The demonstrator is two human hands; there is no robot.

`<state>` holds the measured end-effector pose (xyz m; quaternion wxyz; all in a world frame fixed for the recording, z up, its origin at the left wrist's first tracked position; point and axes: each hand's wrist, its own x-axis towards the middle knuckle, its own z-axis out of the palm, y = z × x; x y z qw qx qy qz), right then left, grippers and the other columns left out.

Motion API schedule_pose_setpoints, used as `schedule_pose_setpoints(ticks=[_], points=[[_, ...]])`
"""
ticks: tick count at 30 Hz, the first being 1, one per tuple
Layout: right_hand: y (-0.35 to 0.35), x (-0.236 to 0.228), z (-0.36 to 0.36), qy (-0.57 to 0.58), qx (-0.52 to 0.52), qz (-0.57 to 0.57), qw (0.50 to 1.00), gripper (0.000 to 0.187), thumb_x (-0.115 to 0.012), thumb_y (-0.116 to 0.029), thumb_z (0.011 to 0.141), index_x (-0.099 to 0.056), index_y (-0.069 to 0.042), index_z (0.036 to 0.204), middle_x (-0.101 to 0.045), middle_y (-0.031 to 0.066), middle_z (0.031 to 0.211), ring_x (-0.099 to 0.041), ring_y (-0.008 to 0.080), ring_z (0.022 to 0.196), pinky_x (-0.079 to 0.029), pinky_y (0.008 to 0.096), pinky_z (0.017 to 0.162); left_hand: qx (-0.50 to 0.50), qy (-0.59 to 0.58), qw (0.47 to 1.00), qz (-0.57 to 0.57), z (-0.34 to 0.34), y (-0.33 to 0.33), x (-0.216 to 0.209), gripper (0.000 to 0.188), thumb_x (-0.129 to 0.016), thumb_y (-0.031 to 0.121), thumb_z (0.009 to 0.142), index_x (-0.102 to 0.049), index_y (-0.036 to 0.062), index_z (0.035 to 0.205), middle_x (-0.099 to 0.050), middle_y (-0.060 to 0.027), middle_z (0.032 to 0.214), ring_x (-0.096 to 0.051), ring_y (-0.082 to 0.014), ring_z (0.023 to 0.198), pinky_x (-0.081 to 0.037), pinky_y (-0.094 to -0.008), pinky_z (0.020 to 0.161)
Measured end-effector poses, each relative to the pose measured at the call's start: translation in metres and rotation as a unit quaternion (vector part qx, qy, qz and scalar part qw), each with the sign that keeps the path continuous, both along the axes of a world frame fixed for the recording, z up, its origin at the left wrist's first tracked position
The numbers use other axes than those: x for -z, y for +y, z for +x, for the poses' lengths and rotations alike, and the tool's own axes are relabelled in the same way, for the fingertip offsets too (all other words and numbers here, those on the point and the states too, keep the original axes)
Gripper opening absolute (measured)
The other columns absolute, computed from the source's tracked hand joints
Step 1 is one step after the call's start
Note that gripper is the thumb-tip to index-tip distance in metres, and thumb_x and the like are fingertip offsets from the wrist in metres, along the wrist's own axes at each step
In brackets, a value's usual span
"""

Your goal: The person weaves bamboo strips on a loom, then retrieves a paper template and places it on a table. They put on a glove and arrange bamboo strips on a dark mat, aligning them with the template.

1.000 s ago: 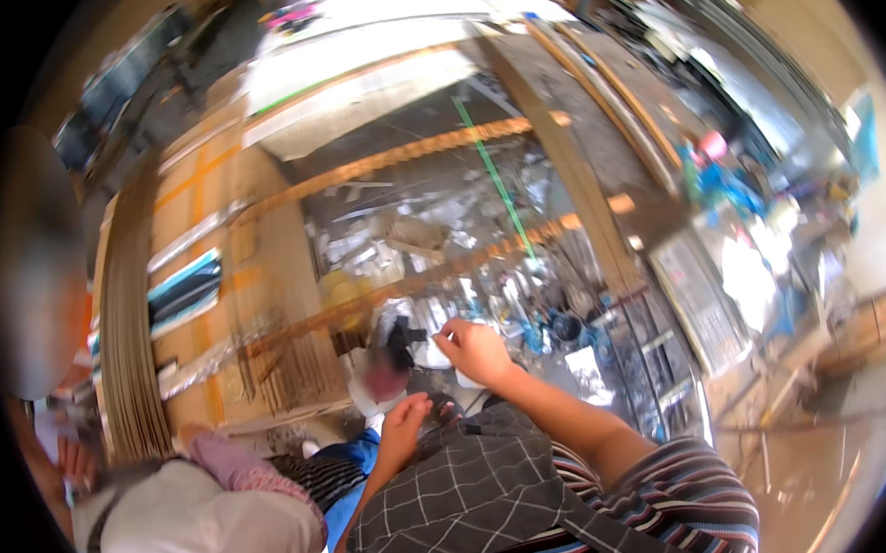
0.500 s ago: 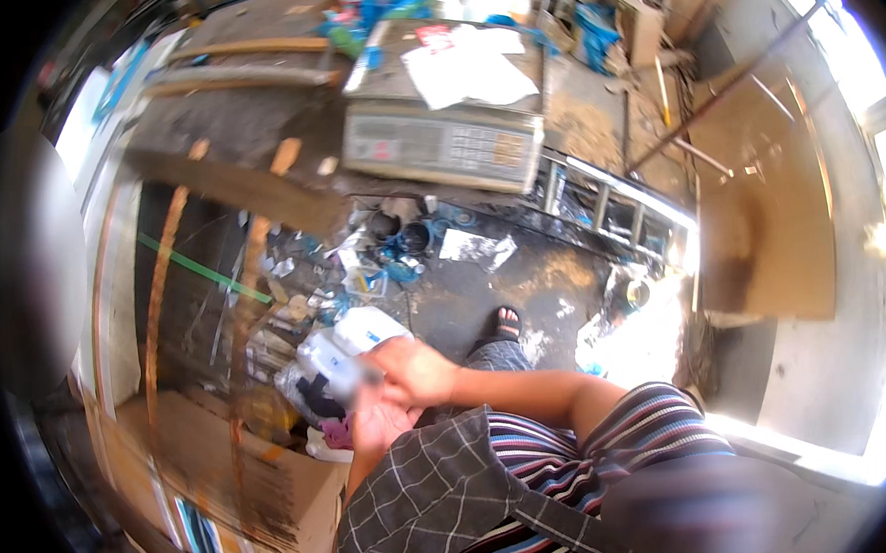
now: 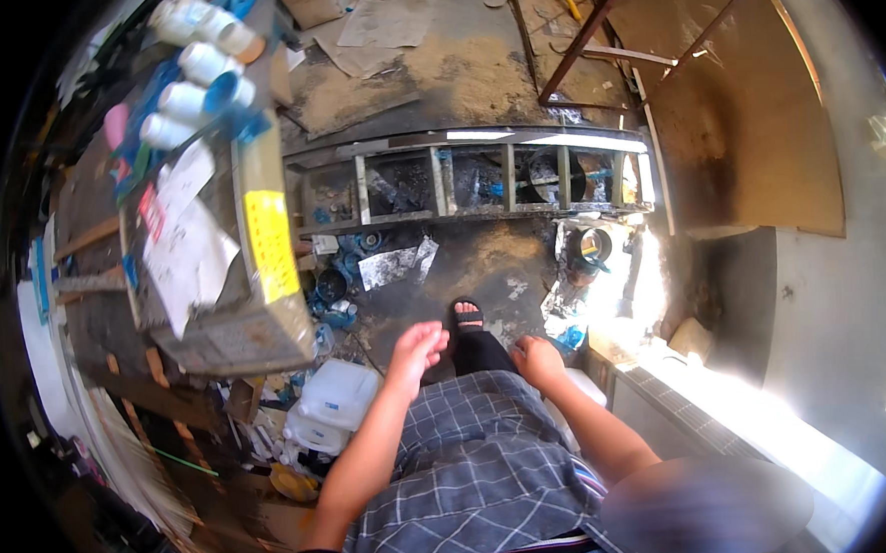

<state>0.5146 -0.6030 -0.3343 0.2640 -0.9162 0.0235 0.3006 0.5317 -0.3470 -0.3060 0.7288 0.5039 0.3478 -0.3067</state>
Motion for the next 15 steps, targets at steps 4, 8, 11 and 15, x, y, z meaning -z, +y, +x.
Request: schedule_pose_setpoints(ticks=[4, 8, 11, 15], points=[[-0.028, 0.019, 0.036, -0.006, 0.068, -0.019, 0.997, 0.026, -0.061, -0.023, 0.081, -0.065, -0.001, 0.095, -0.064, 0.0208, 0.092, -0.062, 0.0373, 0.086, -0.049, 0.0431, 0.076, 0.046, -0.025, 0.997, 0.055, 0.112, -0.021, 0.044, 0.027, -0.057, 0.026, 0.090, -0.057, 0.0093, 0.111, -0.063, -0.0030, 0.101, -0.057, -0.0099, 0.090, -0.044, -0.0246, 0.074], [-0.045, 0.042, 0.091, -0.038, 0.109, -0.018, 0.993, 0.026, -0.061, -0.022, 0.082, -0.065, -0.001, 0.097, -0.064, 0.0204, 0.094, -0.061, 0.0365, 0.089, -0.049, 0.0424, 0.079, 0.024, 0.007, 0.997, 0.073, 0.200, -0.025, 0.089, 0.022, -0.059, 0.029, 0.088, -0.059, 0.0131, 0.104, -0.064, -0.0012, 0.098, -0.058, -0.0118, 0.089, -0.044, -0.0285, 0.074], [-0.052, 0.063, 0.153, -0.073, 0.139, -0.009, 0.988, 0.027, -0.060, -0.021, 0.083, -0.064, 0.000, 0.099, -0.064, 0.0204, 0.097, -0.061, 0.0366, 0.092, -0.048, 0.0420, 0.082, -0.005, 0.039, 0.997, 0.062, 0.258, -0.026, 0.142, 0.023, -0.060, 0.032, 0.086, -0.060, 0.0138, 0.101, -0.064, -0.0012, 0.098, -0.059, -0.0123, 0.088, -0.044, -0.0294, 0.073], [-0.071, 0.122, 0.246, -0.130, 0.162, -0.019, 0.978, 0.026, -0.058, -0.019, 0.083, -0.064, 0.000, 0.100, -0.063, 0.0221, 0.097, -0.059, 0.0374, 0.094, -0.047, 0.0428, 0.083, 0.013, 0.057, 0.992, 0.110, 0.325, -0.035, 0.200, 0.027, -0.060, 0.034, 0.086, -0.058, 0.0134, 0.104, -0.064, -0.0029, 0.103, -0.058, -0.0146, 0.094, -0.043, -0.0325, 0.078]])
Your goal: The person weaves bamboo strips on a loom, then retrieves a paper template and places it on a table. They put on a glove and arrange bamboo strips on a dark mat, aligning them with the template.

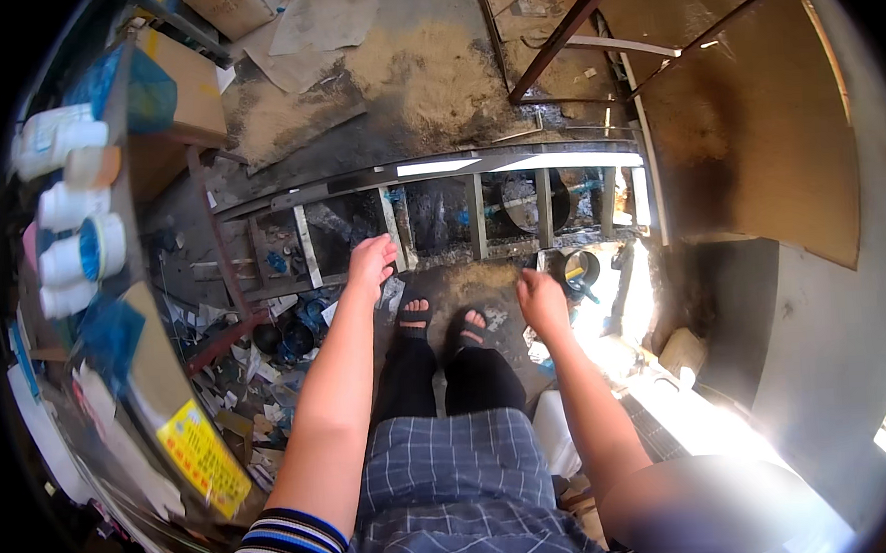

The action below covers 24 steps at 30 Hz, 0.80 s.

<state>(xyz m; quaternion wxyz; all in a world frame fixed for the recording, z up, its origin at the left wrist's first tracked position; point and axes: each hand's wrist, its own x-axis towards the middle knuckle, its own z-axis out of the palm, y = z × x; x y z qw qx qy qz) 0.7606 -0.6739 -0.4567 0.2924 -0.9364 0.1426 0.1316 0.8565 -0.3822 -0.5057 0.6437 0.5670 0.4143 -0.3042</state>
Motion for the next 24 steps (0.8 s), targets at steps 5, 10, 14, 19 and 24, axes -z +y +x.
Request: schedule_pose_setpoints(ticks=[5, 10, 14, 19, 24], points=[[-0.031, 0.101, 0.121, -0.016, -0.047, -0.066, 0.997, 0.027, -0.057, -0.016, 0.083, -0.060, 0.000, 0.105, -0.061, 0.0194, 0.106, -0.057, 0.0353, 0.101, -0.047, 0.0428, 0.087, 0.036, -0.023, 0.999, 0.015, 0.068, -0.016, 0.069, 0.030, -0.058, 0.033, 0.087, -0.057, 0.0121, 0.109, -0.062, -0.0045, 0.108, -0.056, -0.0162, 0.100, -0.041, -0.0339, 0.083], [-0.051, 0.179, 0.198, -0.070, -0.140, -0.148, 0.976, 0.033, -0.051, -0.014, 0.084, -0.058, 0.003, 0.112, -0.058, 0.0225, 0.117, -0.054, 0.0350, 0.111, -0.043, 0.0417, 0.095, -0.017, -0.052, 0.998, 0.019, 0.115, -0.027, 0.129, 0.035, -0.061, 0.033, 0.086, -0.056, 0.0104, 0.113, -0.061, -0.0062, 0.113, -0.055, -0.0193, 0.106, -0.041, -0.0375, 0.088], [-0.059, 0.225, 0.207, -0.071, -0.169, -0.203, 0.962, 0.033, -0.050, -0.013, 0.085, -0.058, 0.003, 0.113, -0.057, 0.0204, 0.119, -0.053, 0.0329, 0.113, -0.043, 0.0415, 0.094, -0.040, -0.062, 0.995, 0.067, 0.138, -0.039, 0.164, 0.040, -0.061, 0.033, 0.086, -0.055, 0.0095, 0.118, -0.057, -0.0055, 0.118, -0.047, -0.0193, 0.116, -0.037, -0.0397, 0.092], [-0.057, 0.238, 0.200, -0.081, -0.166, -0.201, 0.962, 0.032, -0.051, -0.013, 0.084, -0.059, 0.003, 0.111, -0.057, 0.0197, 0.120, -0.051, 0.0321, 0.115, -0.040, 0.0419, 0.096, -0.015, -0.117, 0.981, 0.153, 0.148, -0.045, 0.190, 0.044, -0.065, 0.025, 0.083, -0.052, 0.0043, 0.119, -0.057, -0.0078, 0.113, -0.049, -0.0186, 0.106, -0.038, -0.0350, 0.090], [-0.057, 0.235, 0.203, -0.071, -0.148, -0.173, 0.971, 0.031, -0.051, -0.012, 0.084, -0.059, 0.004, 0.109, -0.057, 0.0204, 0.119, -0.051, 0.0326, 0.115, -0.039, 0.0425, 0.097, 0.011, -0.165, 0.978, 0.128, 0.146, -0.051, 0.186, 0.049, -0.070, 0.012, 0.077, -0.050, -0.0033, 0.119, -0.059, -0.0129, 0.105, -0.054, -0.0218, 0.100, -0.042, -0.0322, 0.090]])
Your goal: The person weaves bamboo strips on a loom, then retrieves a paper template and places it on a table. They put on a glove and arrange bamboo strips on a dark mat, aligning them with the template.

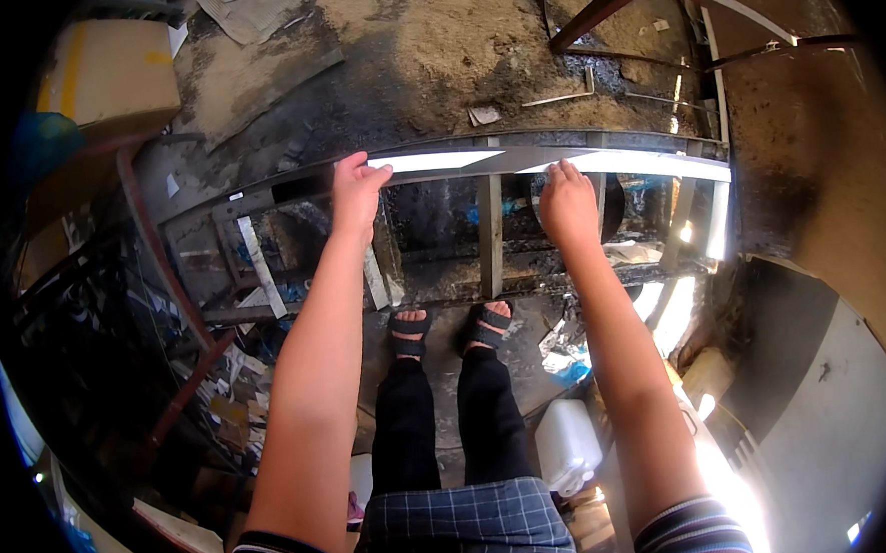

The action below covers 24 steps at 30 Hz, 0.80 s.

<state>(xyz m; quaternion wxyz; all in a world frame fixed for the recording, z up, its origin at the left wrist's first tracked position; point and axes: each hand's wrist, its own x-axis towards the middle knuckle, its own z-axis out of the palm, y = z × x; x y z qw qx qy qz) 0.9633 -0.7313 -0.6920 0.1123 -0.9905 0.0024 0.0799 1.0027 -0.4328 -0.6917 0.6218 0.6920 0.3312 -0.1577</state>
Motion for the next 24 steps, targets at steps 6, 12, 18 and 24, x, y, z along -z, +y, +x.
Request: schedule_pose_setpoints(ticks=[6, 12, 18, 24], points=[[0.003, -0.007, 0.003, 0.013, 0.015, 0.017, 1.000, 0.031, -0.052, -0.011, 0.082, -0.060, 0.004, 0.107, -0.058, 0.0216, 0.117, -0.053, 0.0333, 0.113, -0.039, 0.0416, 0.097, -0.028, -0.011, 0.965, 0.260, -0.005, -0.007, 0.015, 0.053, -0.073, 0.013, 0.072, -0.051, -0.0026, 0.117, -0.061, -0.0130, 0.104, -0.058, -0.0257, 0.098, -0.045, -0.0356, 0.089], [-0.001, -0.001, 0.003, -0.004, 0.018, 0.029, 0.999, 0.029, -0.052, -0.010, 0.081, -0.061, 0.005, 0.105, -0.059, 0.0222, 0.115, -0.054, 0.0341, 0.110, -0.040, 0.0423, 0.096, 0.059, -0.051, 0.966, 0.247, -0.012, -0.015, 0.022, 0.050, -0.074, 0.019, 0.070, -0.055, 0.0042, 0.114, -0.061, -0.0124, 0.110, -0.058, -0.0269, 0.102, -0.044, -0.0368, 0.090], [-0.001, -0.004, 0.002, -0.002, 0.028, 0.041, 0.999, 0.029, -0.056, -0.008, 0.078, -0.061, 0.003, 0.104, -0.058, 0.0225, 0.117, -0.055, 0.0358, 0.107, -0.042, 0.0417, 0.095, 0.082, -0.038, 0.952, 0.293, -0.007, -0.021, 0.019, 0.052, -0.076, 0.018, 0.068, -0.054, 0.0037, 0.112, -0.060, -0.0116, 0.106, -0.057, -0.0260, 0.098, -0.045, -0.0369, 0.086], [-0.001, -0.004, 0.002, -0.003, 0.035, 0.049, 0.998, 0.025, -0.053, -0.007, 0.079, -0.061, 0.003, 0.100, -0.058, 0.0225, 0.116, -0.055, 0.0348, 0.109, -0.041, 0.0427, 0.096, 0.022, -0.024, 0.955, 0.296, -0.010, -0.015, 0.029, 0.055, -0.076, 0.018, 0.067, -0.052, 0.0022, 0.114, -0.056, -0.0151, 0.114, -0.056, -0.0272, 0.101, -0.045, -0.0373, 0.087]])
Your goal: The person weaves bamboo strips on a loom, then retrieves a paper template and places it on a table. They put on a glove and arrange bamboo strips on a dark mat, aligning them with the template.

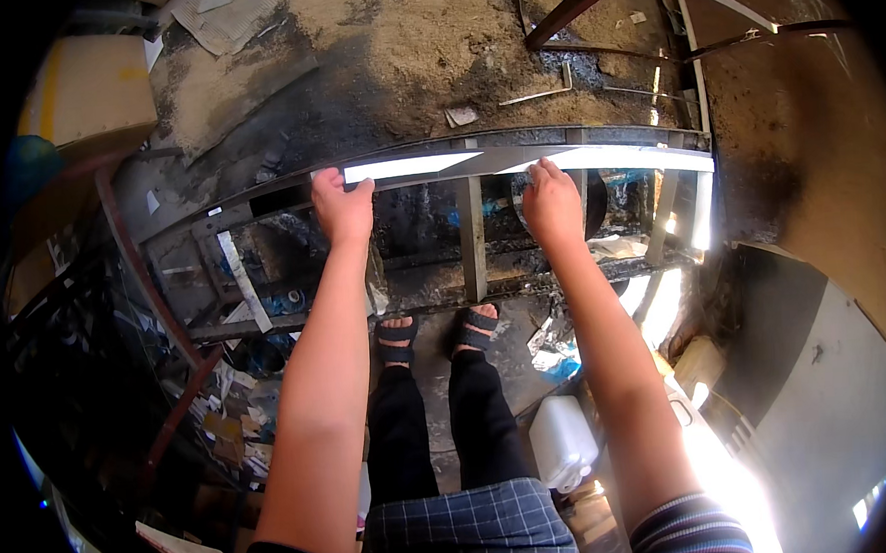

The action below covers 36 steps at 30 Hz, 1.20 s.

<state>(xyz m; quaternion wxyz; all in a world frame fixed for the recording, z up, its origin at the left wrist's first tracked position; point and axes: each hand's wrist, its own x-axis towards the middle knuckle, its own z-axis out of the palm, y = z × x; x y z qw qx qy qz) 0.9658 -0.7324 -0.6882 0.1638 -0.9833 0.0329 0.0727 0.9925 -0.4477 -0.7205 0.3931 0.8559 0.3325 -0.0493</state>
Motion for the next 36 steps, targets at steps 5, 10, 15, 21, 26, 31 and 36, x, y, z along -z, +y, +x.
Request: schedule_pose_setpoints(ticks=[5, 10, 15, 21, 26, 31, 36], points=[[0.001, -0.002, 0.002, -0.002, 0.004, 0.003, 1.000, 0.024, -0.054, -0.007, 0.078, -0.062, 0.003, 0.098, -0.059, 0.0228, 0.114, -0.055, 0.0355, 0.106, -0.042, 0.0431, 0.095, 0.016, -0.027, 0.996, -0.078, 0.005, 0.001, -0.006, 0.051, -0.073, 0.012, 0.071, -0.049, -0.0003, 0.114, -0.055, -0.0136, 0.108, -0.056, -0.0232, 0.097, -0.045, -0.0344, 0.085], [-0.004, 0.000, -0.001, -0.003, 0.004, -0.013, 1.000, 0.033, -0.059, -0.009, 0.077, -0.060, 0.003, 0.108, -0.057, 0.0210, 0.119, -0.056, 0.0363, 0.104, -0.045, 0.0406, 0.092, 0.004, -0.121, 0.960, -0.252, 0.000, -0.025, -0.057, 0.034, -0.063, -0.004, 0.078, -0.048, 0.0021, 0.108, -0.051, -0.0048, 0.095, -0.051, -0.0106, 0.085, -0.044, -0.0227, 0.075], [0.007, -0.015, 0.000, -0.031, 0.023, 0.023, 0.999, 0.045, -0.071, -0.020, 0.071, -0.058, 0.003, 0.107, -0.057, 0.0214, 0.118, -0.055, 0.0358, 0.106, -0.041, 0.0428, 0.096, 0.157, -0.134, 0.906, -0.370, -0.044, -0.119, -0.183, 0.028, -0.064, -0.004, 0.077, -0.052, 0.0047, 0.101, -0.051, 0.0016, 0.078, -0.050, -0.0059, 0.068, -0.045, -0.0216, 0.063], [0.021, -0.012, -0.003, -0.062, 0.053, -0.019, 0.997, 0.038, -0.065, -0.033, 0.082, -0.055, 0.002, 0.093, -0.060, 0.0212, 0.088, -0.057, 0.0381, 0.084, -0.046, 0.0451, 0.076, 0.229, -0.189, 0.890, -0.346, -0.065, -0.192, -0.201, 0.029, -0.069, -0.003, 0.073, -0.054, 0.0040, 0.097, -0.056, -0.0045, 0.082, -0.059, -0.0136, 0.071, -0.049, -0.0242, 0.062], [0.004, -0.015, -0.010, -0.074, 0.139, 0.019, 0.987, 0.018, -0.050, -0.018, 0.091, -0.056, -0.001, 0.085, -0.057, 0.0204, 0.076, -0.056, 0.0397, 0.074, -0.044, 0.0474, 0.068, 0.331, -0.190, 0.825, -0.416, -0.051, -0.144, -0.179, 0.041, -0.070, 0.017, 0.075, -0.054, 0.0033, 0.111, -0.056, -0.0084, 0.100, -0.058, -0.0192, 0.091, -0.048, -0.0297, 0.078], [-0.059, -0.098, -0.028, -0.205, 0.238, 0.028, 0.949, 0.015, -0.052, -0.006, 0.087, -0.059, -0.002, 0.099, -0.064, 0.0124, 0.080, -0.059, 0.0201, 0.071, -0.047, 0.0331, 0.064, 0.246, -0.031, 0.918, -0.308, -0.028, -0.013, -0.130, 0.027, -0.051, 0.022, 0.093, -0.058, 0.0016, 0.109, -0.061, -0.0082, 0.102, -0.057, -0.0162, 0.098, -0.044, -0.0299, 0.087], [-0.136, -0.232, -0.075, -0.291, 0.271, -0.161, 0.903, 0.019, -0.049, -0.004, 0.093, -0.062, -0.003, 0.106, -0.063, 0.0048, 0.093, -0.057, 0.0100, 0.080, -0.045, 0.0224, 0.070, 0.400, -0.010, 0.910, 0.112, -0.004, 0.069, -0.091, 0.026, -0.065, 0.009, 0.078, -0.059, 0.0061, 0.103, -0.060, -0.0114, 0.100, -0.056, -0.0279, 0.101, -0.044, -0.0364, 0.086]])
